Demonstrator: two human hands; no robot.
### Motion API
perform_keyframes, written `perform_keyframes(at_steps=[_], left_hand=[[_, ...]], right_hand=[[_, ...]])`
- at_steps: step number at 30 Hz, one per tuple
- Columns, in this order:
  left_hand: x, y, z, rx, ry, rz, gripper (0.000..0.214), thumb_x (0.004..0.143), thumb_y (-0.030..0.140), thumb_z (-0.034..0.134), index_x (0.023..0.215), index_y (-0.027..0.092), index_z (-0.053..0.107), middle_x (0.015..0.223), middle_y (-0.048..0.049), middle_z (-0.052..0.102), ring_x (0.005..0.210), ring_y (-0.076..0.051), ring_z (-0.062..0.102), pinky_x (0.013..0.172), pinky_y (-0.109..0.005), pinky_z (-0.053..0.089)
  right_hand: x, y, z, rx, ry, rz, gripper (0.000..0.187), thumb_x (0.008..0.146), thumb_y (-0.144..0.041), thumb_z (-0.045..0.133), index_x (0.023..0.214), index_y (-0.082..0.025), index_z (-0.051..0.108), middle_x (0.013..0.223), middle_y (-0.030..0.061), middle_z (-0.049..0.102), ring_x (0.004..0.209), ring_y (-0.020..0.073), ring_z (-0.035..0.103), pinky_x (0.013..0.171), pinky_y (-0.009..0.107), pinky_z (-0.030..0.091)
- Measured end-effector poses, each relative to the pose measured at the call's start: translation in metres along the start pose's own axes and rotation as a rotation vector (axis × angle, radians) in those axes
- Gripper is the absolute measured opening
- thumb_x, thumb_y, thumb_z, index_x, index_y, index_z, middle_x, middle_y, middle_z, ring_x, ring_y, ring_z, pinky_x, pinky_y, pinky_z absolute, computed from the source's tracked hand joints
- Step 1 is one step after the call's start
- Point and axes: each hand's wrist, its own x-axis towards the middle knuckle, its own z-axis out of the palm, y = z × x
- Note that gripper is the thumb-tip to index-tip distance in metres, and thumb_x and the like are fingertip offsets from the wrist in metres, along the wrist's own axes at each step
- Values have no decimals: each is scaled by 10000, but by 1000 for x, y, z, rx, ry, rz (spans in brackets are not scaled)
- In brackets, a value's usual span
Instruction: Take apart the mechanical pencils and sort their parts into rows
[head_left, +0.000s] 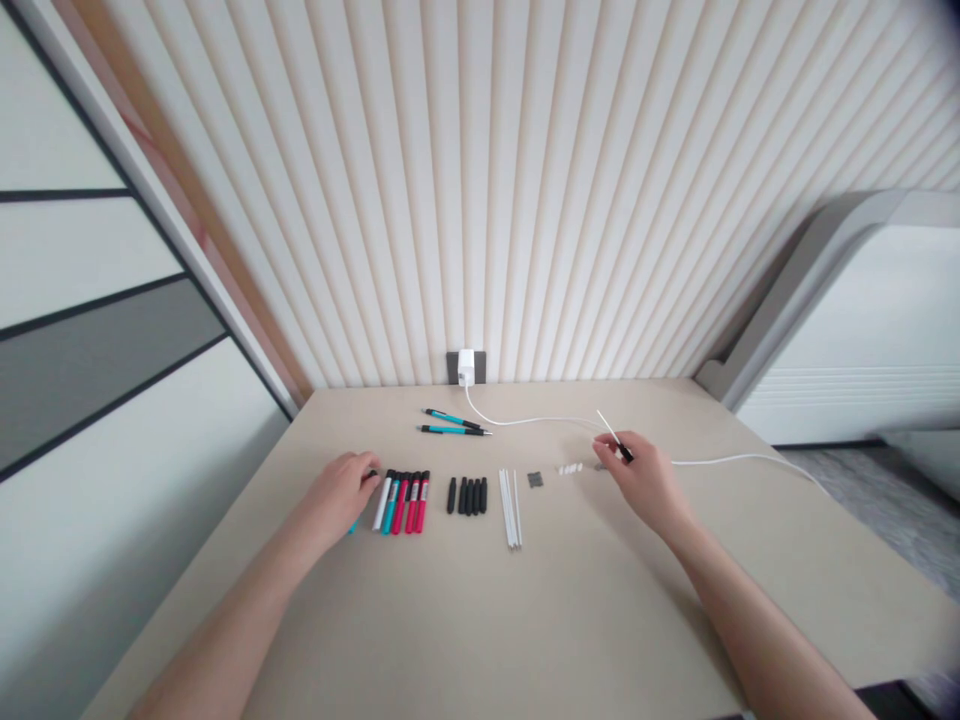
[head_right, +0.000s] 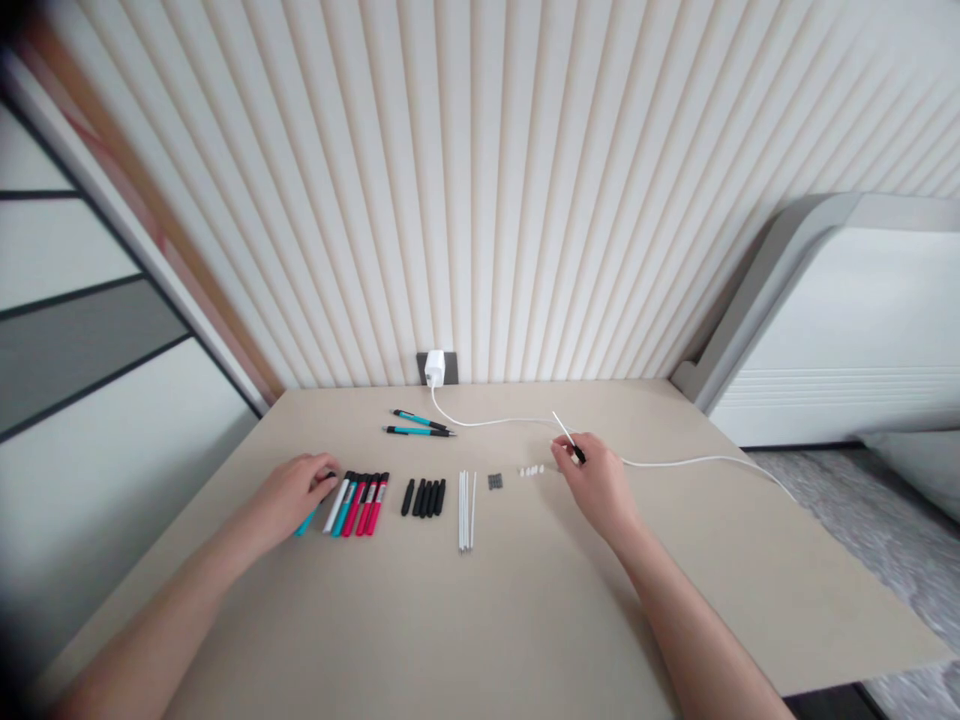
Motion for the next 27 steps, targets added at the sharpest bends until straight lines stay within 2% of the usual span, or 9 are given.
perform_keyframes(at_steps=[2, 6, 11, 18, 24, 27], left_hand=[[0, 0, -1, -9, -4, 0, 180, 816, 212, 503, 865, 170, 671, 876, -103, 681, 856, -258, 639, 797, -353, 464], [1, -1, -3, 13, -32, -2, 202, 840, 233, 495, 878, 161, 680, 907, -112, 666, 896, -260, 630, 820, -352, 461], [2, -2, -4, 26, -58, -15, 219, 839, 228, 496, 905, 160, 694, 920, -110, 680, 891, -253, 637, 809, -336, 459], [0, 4, -9, 65, -104, -7, 286, 866, 197, 444, 970, 139, 704, 974, -125, 700, 929, -259, 643, 832, -338, 451], [0, 3, -9, 113, -97, -11, 325, 878, 174, 415, 995, 140, 717, 986, -124, 705, 946, -263, 643, 849, -345, 449], [1, 2, -8, 143, -79, -18, 312, 872, 177, 434, 964, 145, 730, 952, -129, 702, 921, -267, 646, 828, -344, 455]], right_hand=[[1, 2, 2, -9, 5, -15, 325, 861, -450, 509, 881, -177, 685, 878, 60, 672, 717, 185, 579, 682, 296, 411], [3, 4, 6, 12, -44, -2, 315, 859, -437, 507, 897, -180, 685, 806, 54, 698, 692, 195, 606, 680, 301, 435], [6, 12, 9, 41, -34, -43, 347, 886, -405, 474, 1063, -195, 686, 1036, 81, 718, 866, 219, 654, 773, 309, 461], [7, 13, 5, -8, -63, 29, 333, 883, -457, 481, 958, -215, 696, 788, 46, 720, 701, 207, 643, 648, 288, 439], [9, 21, 7, -56, -81, -60, 236, 848, -373, 545, 857, -202, 708, 974, 60, 672, 834, 198, 634, 769, 294, 440], [9, 24, 7, -117, -133, -69, 224, 856, -354, 555, 853, -210, 726, 1018, 59, 645, 828, 187, 628, 776, 293, 433]])
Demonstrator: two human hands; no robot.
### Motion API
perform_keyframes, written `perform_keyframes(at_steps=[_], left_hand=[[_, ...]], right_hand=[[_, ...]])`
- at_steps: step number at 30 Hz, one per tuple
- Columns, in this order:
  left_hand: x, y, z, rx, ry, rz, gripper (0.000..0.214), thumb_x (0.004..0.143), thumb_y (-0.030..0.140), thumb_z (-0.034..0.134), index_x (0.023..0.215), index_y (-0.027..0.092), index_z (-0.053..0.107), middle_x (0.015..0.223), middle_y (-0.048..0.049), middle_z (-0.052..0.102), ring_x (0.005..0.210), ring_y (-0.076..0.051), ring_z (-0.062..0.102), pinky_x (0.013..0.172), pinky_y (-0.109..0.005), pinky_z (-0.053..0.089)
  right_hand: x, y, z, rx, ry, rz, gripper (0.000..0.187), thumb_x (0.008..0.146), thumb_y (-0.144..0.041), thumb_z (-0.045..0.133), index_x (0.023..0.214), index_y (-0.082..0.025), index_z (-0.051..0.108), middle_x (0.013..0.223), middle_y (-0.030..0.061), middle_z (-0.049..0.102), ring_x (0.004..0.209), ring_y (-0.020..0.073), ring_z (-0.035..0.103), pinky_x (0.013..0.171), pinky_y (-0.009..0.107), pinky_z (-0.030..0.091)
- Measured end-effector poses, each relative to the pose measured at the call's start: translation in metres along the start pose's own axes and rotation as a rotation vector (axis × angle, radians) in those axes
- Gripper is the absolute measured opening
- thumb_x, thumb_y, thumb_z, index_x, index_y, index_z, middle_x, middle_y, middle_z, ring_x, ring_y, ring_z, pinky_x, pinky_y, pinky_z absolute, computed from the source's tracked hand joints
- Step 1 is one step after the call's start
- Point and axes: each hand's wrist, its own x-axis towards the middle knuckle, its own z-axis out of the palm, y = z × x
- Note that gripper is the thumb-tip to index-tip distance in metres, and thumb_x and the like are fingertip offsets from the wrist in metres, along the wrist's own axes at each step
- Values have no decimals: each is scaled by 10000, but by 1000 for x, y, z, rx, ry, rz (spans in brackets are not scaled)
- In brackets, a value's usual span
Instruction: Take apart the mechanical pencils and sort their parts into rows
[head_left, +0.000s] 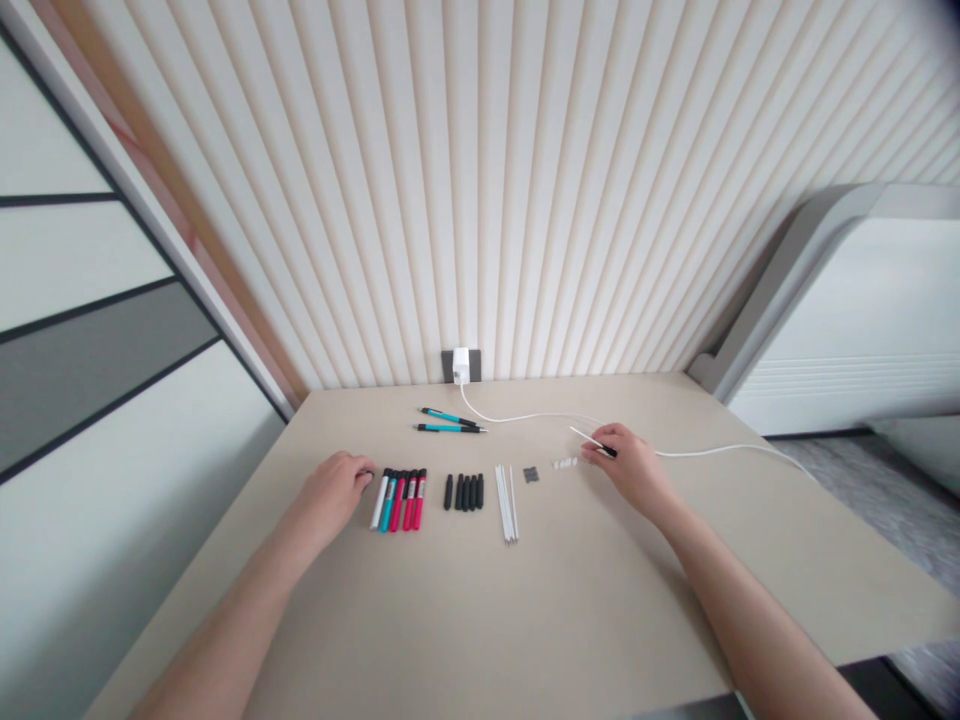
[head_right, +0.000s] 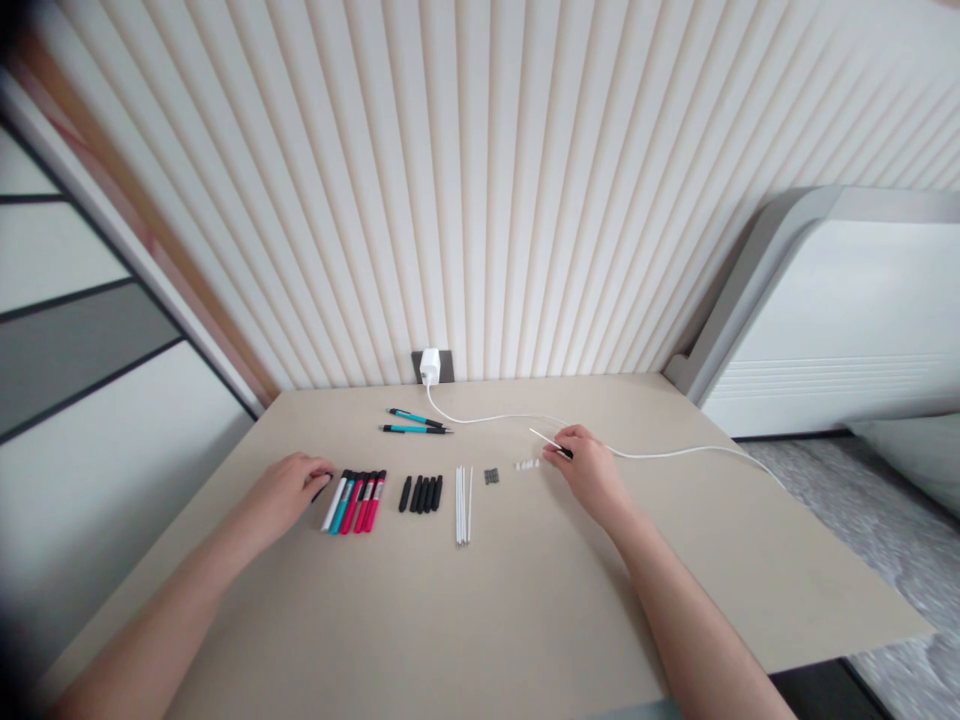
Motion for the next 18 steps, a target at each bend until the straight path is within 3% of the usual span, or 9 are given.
perform_keyframes(at_steps=[9, 18], left_hand=[[2, 3, 0, 5, 2, -13, 266, 861, 159, 470, 942, 139, 723, 956, -129, 698, 932, -261, 644, 843, -335, 454], [2, 0, 3, -23, 18, -11, 261, 856, 165, 467, 955, 142, 707, 964, -126, 699, 916, -253, 648, 832, -332, 455]], right_hand=[[-1, -2, -1, -116, -109, -67, 248, 895, -351, 543, 849, -222, 749, 1068, 64, 632, 833, 185, 625, 772, 297, 429], [0, 1, 1, -163, -135, -81, 230, 895, -335, 550, 868, -235, 756, 1041, 54, 644, 834, 178, 625, 766, 289, 423]])
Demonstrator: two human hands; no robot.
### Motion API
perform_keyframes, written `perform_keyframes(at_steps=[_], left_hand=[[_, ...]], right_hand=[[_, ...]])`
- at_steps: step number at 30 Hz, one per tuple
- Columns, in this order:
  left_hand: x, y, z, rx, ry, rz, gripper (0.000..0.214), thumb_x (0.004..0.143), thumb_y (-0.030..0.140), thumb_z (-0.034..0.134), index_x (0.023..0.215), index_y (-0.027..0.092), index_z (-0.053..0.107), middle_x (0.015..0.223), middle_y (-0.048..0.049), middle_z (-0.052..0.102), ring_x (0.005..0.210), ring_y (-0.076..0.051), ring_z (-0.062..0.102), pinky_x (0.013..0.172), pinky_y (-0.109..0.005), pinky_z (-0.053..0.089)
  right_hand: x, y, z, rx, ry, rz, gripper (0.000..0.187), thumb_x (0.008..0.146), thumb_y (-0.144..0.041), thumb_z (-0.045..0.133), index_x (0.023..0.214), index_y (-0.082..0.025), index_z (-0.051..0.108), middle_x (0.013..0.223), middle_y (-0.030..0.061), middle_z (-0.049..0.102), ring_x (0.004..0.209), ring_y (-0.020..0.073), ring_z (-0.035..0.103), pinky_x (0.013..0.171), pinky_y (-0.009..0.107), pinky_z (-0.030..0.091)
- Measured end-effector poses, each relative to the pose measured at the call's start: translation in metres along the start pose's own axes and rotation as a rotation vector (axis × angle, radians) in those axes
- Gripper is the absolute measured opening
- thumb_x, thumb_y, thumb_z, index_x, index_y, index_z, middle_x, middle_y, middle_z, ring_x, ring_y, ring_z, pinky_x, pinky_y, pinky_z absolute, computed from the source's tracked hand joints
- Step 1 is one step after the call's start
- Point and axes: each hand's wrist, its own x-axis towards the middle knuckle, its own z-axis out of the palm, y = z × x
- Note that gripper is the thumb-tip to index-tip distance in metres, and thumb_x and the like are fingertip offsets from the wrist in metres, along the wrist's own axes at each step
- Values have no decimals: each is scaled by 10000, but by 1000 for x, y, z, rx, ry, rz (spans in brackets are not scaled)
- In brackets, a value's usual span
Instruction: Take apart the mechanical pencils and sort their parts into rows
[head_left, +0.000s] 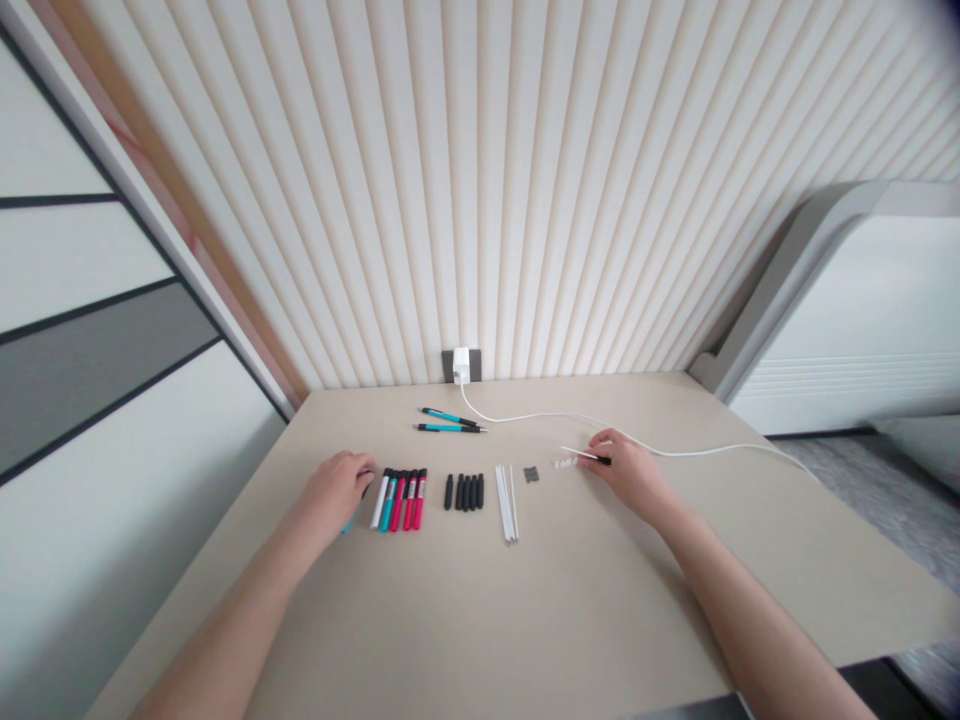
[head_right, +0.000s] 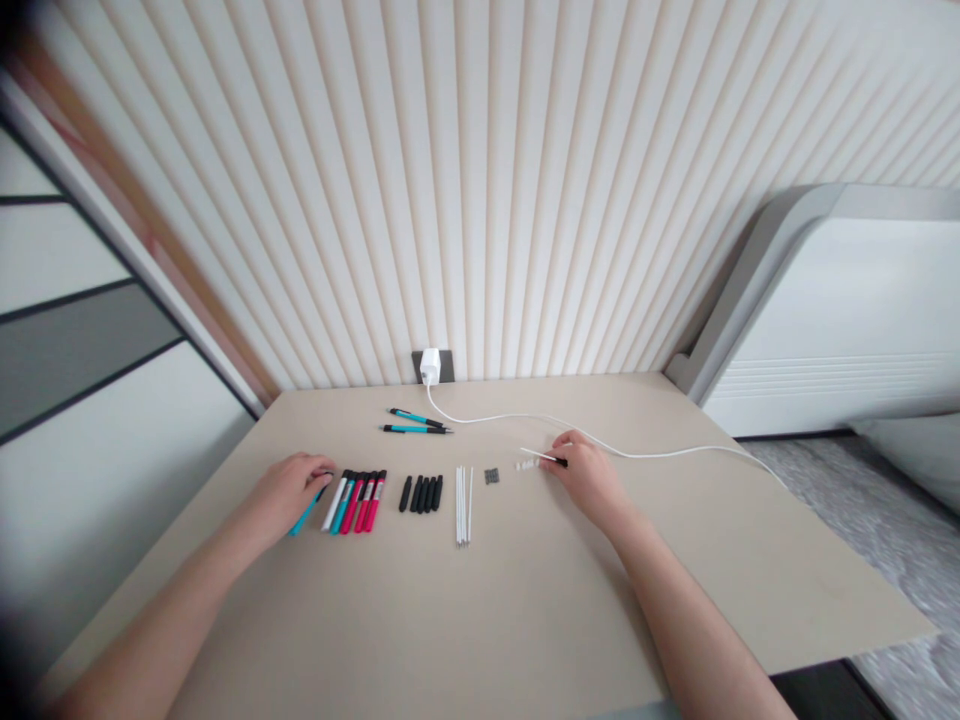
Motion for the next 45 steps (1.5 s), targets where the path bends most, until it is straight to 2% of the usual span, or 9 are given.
perform_keyframes(at_steps=[14, 19, 22, 25, 28, 32, 38, 42, 45], left_hand=[[-2, 4, -4, -21, -14, -22, 269, 872, 184, 464, 1018, 131, 684, 1020, -141, 690, 950, -256, 640, 878, -343, 452], [-3, 9, -8, -39, 146, -60, 332, 894, 269, 439, 1110, 99, 626, 1010, -148, 683, 935, -265, 637, 873, -359, 460], [-8, 24, -10, -123, 298, 17, 316, 920, 301, 399, 1039, 124, 632, 986, -118, 676, 853, -230, 630, 834, -332, 464], [-18, 51, -7, -262, 333, 172, 293, 941, 336, 402, 1016, 167, 629, 970, -77, 669, 822, -196, 615, 789, -294, 466], [-34, 84, 1, -388, 238, 314, 282, 963, 330, 391, 983, 188, 633, 943, -61, 660, 844, -184, 609, 794, -281, 459], [-55, 122, 13, -559, 80, 418, 250, 959, 304, 424, 941, 209, 655, 860, -47, 645, 777, -163, 600, 732, -257, 455], [-66, 144, 20, -820, -106, 381, 173, 883, 295, 561, 980, 186, 654, 895, -51, 669, 667, -142, 574, 627, -243, 451], [-65, 146, 23, -898, -141, 337, 202, 871, 334, 559, 842, 157, 653, 720, -31, 637, 661, -159, 561, 609, -248, 447], [-63, 146, 26, -927, -137, 323, 181, 863, 311, 562, 797, 161, 638, 733, -34, 650, 679, -165, 575, 639, -255, 454]], right_hand=[[0, -3, 0, 27, -4, 32, 192, 871, -284, 569, 940, -230, 740, 1046, 64, 648, 888, 200, 627, 807, 294, 430], [-2, -11, -8, 169, 150, 60, 259, 873, -377, 563, 1031, -232, 708, 1023, 66, 635, 864, 201, 633, 806, 308, 445], [-7, -29, -10, 318, 256, 44, 331, 919, -453, 480, 1008, -218, 695, 971, 77, 633, 848, 203, 620, 759, 301, 459], [-14, -58, -5, 470, 253, -30, 388, 955, -469, 402, 982, -201, 681, 929, 83, 628, 859, 203, 602, 774, 304, 458], [-22, -88, 10, 644, 217, -85, 404, 972, -472, 369, 946, -196, 663, 875, 57, 612, 833, 181, 585, 786, 298, 449], [-28, -117, 31, 971, 81, -1, 494, 970, -545, 307, 966, -182, 641, 713, 8, 564, 539, 119, 489, 524, 250, 420], [-36, -136, 35, 1001, -75, -247, 429, 996, -472, 313, 1117, -227, 643, 1039, 62, 644, 980, 181, 590, 891, 324, 464], [-40, -138, 37, 939, -180, -329, 434, 1005, -447, 299, 1316, -273, 546, 1184, 66, 613, 1092, 185, 558, 998, 365, 417], [-40, -136, 39, 920, -193, -320, 442, 1004, -444, 303, 1347, -273, 524, 1287, 69, 576, 1188, 192, 510, 1062, 384, 357]])
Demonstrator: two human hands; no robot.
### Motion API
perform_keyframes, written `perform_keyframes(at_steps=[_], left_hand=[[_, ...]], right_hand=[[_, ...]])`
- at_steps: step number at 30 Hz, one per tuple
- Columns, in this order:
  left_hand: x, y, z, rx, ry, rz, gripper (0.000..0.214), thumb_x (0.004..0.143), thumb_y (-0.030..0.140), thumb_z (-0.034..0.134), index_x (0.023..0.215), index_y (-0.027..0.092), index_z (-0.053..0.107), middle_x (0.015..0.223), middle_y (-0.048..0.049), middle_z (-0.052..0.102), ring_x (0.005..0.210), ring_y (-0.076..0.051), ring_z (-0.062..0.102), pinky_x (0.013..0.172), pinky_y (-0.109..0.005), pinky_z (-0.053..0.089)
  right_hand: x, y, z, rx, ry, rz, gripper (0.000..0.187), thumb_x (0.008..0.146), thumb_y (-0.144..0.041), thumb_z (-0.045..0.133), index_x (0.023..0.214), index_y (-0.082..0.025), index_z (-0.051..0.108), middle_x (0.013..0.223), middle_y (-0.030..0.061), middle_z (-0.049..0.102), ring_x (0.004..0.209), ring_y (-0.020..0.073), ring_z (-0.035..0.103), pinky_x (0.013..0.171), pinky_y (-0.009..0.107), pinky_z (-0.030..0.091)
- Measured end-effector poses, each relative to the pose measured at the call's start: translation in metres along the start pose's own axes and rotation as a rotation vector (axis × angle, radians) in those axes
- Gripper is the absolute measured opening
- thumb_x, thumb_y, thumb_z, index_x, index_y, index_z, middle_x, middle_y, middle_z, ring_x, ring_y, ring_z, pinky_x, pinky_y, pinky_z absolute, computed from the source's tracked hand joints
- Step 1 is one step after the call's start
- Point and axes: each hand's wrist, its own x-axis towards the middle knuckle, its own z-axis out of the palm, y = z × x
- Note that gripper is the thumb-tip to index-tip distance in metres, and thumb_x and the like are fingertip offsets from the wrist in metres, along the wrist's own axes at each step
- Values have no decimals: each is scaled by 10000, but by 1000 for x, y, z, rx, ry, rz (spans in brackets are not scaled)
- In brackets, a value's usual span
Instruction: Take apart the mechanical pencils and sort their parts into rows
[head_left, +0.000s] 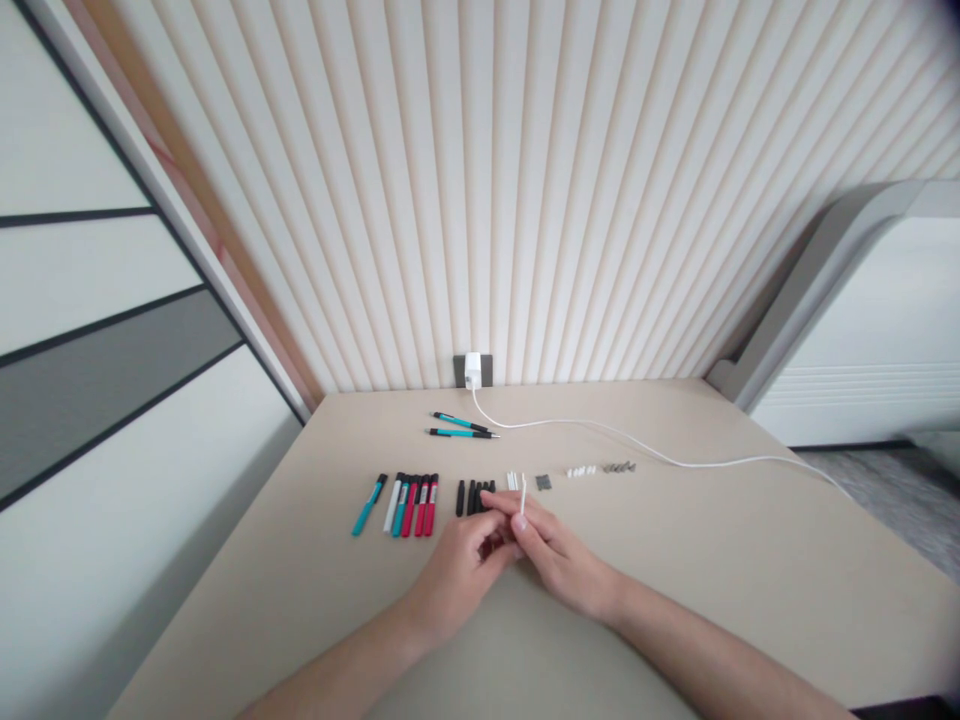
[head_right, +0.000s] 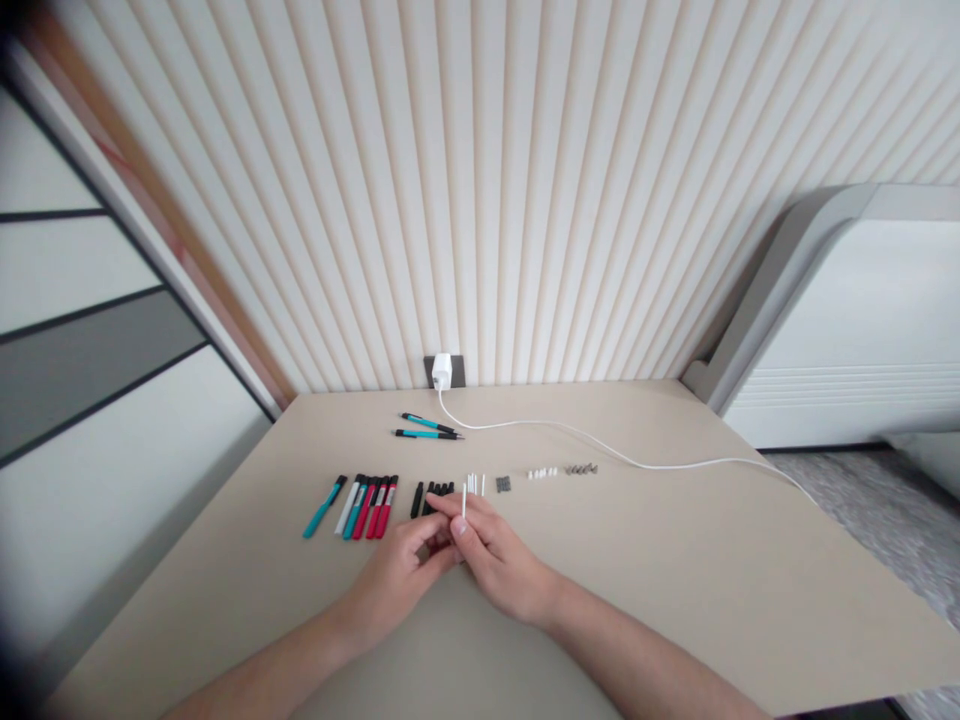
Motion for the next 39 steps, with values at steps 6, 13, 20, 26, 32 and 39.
perform_keyframes(at_steps=[6, 13, 20, 26, 32, 39], left_hand=[[1, -5, 2, 77, 1, -7, 128, 835, 292, 609, 843, 175, 661, 742, -30, 663, 671, -161, 586, 635, -251, 448], [-1, -11, -1, 59, 33, -36, 201, 852, 349, 593, 932, 181, 670, 776, -36, 682, 696, -162, 599, 633, -245, 455], [-1, -8, -4, 66, 40, -54, 206, 854, 354, 588, 932, 179, 664, 783, -28, 683, 694, -157, 594, 636, -242, 455], [-1, -5, -6, 77, 40, -44, 188, 863, 334, 584, 933, 181, 667, 794, -26, 685, 701, -153, 594, 638, -236, 446], [-2, -7, -5, 92, 54, -40, 195, 862, 339, 592, 945, 179, 669, 778, -17, 684, 692, -148, 597, 639, -229, 446], [-2, -9, -5, 109, 46, -46, 211, 866, 341, 584, 962, 173, 669, 768, -10, 670, 691, -146, 587, 640, -227, 441]], right_hand=[[3, 4, -11, 41, 220, 42, 460, 995, -476, 300, 1262, -235, 586, 1168, 78, 642, 1093, 199, 565, 972, 362, 420], [6, 12, -35, -208, 450, 216, 590, 957, -581, 294, 685, -179, 628, 603, 22, 606, 585, 157, 551, 586, 259, 409], [4, 12, -31, -659, 239, 380, 618, 970, -544, 281, 542, -217, 583, 539, 34, 620, 535, 167, 564, 550, 264, 316], [0, 9, -32, -835, 194, 409, 509, 965, -500, 338, 635, -231, 617, 626, 51, 660, 588, 185, 602, 539, 268, 277], [-3, 7, -33, -725, 90, 280, 308, 929, -350, 447, 1189, -271, 594, 832, 18, 703, 684, 176, 631, 614, 255, 365], [-5, 7, -29, -729, 78, 241, 321, 915, -259, 440, 1189, -267, 607, 958, 28, 676, 781, 169, 632, 696, 255, 403]])
